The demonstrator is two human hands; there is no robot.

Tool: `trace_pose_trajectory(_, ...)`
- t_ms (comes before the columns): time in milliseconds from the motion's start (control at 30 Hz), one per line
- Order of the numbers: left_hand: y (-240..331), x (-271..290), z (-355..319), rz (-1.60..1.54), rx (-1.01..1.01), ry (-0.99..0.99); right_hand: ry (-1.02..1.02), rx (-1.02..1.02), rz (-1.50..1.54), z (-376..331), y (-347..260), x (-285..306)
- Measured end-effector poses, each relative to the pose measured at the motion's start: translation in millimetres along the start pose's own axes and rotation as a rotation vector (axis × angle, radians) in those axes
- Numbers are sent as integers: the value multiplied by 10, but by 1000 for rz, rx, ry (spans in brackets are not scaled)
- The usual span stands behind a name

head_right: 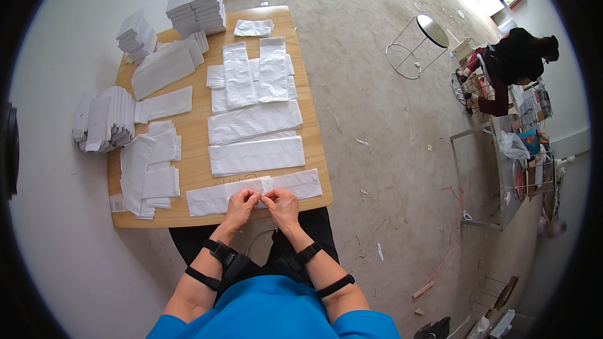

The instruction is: Sort and organize white plastic bags on a wooden table.

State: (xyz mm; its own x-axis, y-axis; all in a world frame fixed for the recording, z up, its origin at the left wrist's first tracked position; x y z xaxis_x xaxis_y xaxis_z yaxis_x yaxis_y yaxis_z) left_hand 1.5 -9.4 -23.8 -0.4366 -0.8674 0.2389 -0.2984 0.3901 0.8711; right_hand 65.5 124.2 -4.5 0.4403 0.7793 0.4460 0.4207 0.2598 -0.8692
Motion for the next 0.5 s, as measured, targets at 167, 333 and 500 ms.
trace_pose_trajectory(167, 33, -10, -13, 90, -2, 34, 3, -41, 2, 9, 3, 21)
trace_pose_trajectory(333, 57, -24, -25, -22, -18, -7, 1, 27, -37, 8, 8, 0)
trace_pose_trajectory(500, 14, -24, -11, -13, -1, 24, -9, 6, -6, 6, -3, 9)
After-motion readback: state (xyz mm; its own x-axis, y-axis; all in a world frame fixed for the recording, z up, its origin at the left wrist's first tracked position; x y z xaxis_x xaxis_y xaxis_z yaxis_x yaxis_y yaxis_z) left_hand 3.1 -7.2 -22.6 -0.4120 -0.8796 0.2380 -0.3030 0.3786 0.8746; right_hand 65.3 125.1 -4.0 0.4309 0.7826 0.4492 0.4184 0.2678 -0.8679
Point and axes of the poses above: each hand's wrist, its own z-axis towards the middle knuckle, its own x-axis out of the back of the hand, y = z × x, the point moved 1 cm from there along z, towards the middle knuckle, and after that the axes turned 6 degrees about y, right-handed, at the moved point
